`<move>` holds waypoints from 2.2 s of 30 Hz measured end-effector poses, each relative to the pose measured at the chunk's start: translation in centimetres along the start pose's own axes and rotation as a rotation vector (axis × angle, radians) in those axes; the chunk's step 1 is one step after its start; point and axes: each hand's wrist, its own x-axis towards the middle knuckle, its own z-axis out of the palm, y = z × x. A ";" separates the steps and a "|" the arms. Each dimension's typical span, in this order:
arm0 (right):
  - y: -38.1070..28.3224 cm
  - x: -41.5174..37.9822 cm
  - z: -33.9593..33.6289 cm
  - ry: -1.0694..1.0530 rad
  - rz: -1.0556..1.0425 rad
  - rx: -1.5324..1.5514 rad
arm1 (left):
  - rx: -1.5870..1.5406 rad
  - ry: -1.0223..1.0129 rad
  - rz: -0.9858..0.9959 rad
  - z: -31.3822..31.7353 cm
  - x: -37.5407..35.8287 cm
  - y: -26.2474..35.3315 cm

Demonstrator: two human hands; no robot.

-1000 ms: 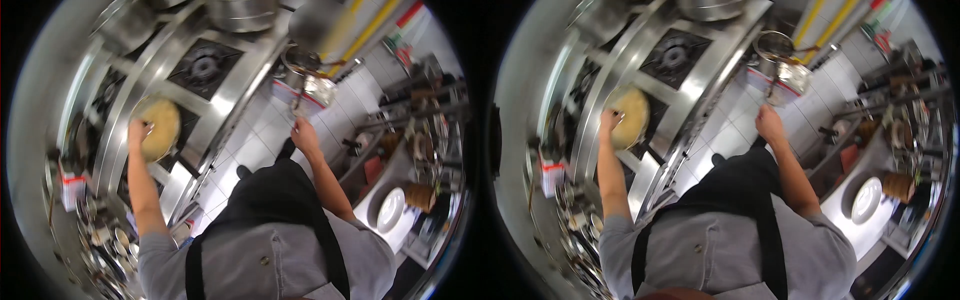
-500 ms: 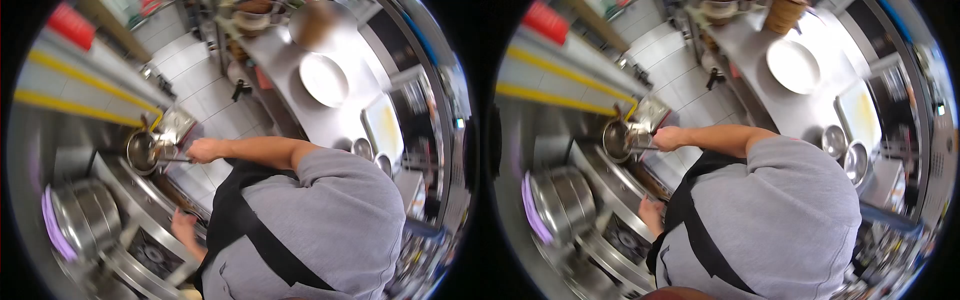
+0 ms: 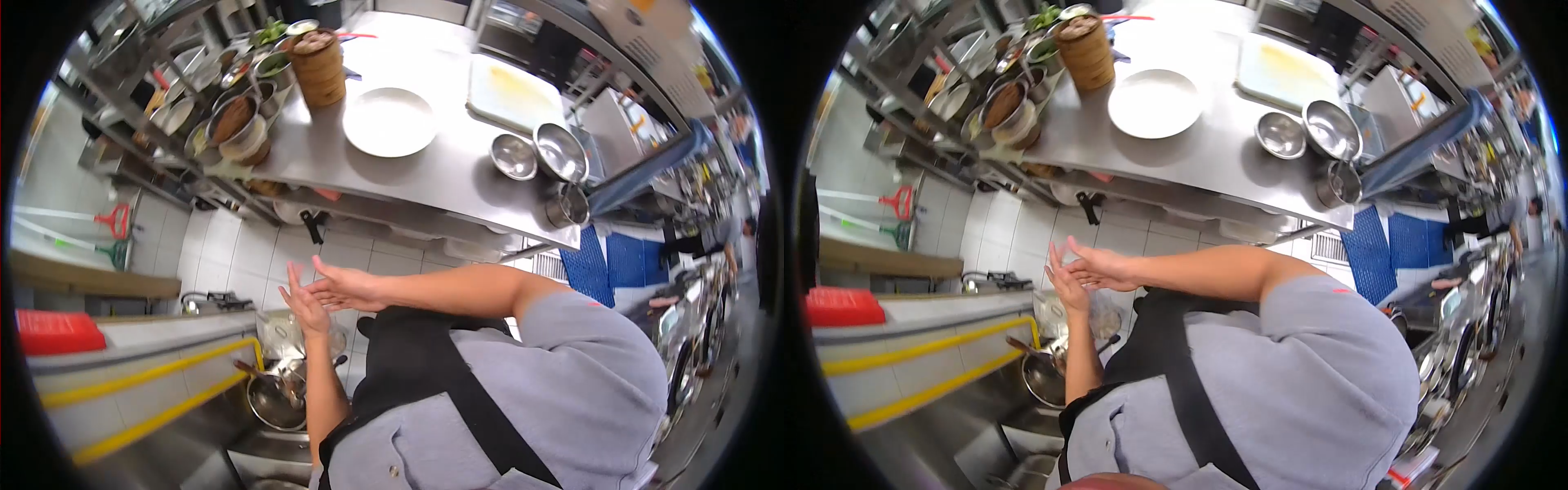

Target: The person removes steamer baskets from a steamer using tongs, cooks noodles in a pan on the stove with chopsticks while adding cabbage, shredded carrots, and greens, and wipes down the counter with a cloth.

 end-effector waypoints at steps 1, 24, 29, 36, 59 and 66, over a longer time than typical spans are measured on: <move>-2.3 -2.7 -0.3 -0.033 0.032 0.028 | 0.014 -0.200 0.070 0.0 0.1 -4.6; -46.1 17.5 -39.1 0.958 -0.351 -1.688 | -0.059 -0.036 -0.486 26.5 26.2 1.3; -45.5 25.6 -39.4 0.965 -0.558 -1.948 | 0.108 0.177 -0.475 24.3 25.7 -2.4; -39.3 10.2 -43.5 0.926 -0.425 -2.404 | 0.174 0.128 -0.463 18.3 28.5 -5.4; -8.8 -23.6 -17.3 1.118 -0.854 -1.439 | 0.070 -0.528 0.345 28.4 13.1 10.3; -4.2 -42.2 -16.7 1.884 -0.700 -1.401 | -0.131 -0.852 0.533 23.7 8.5 21.4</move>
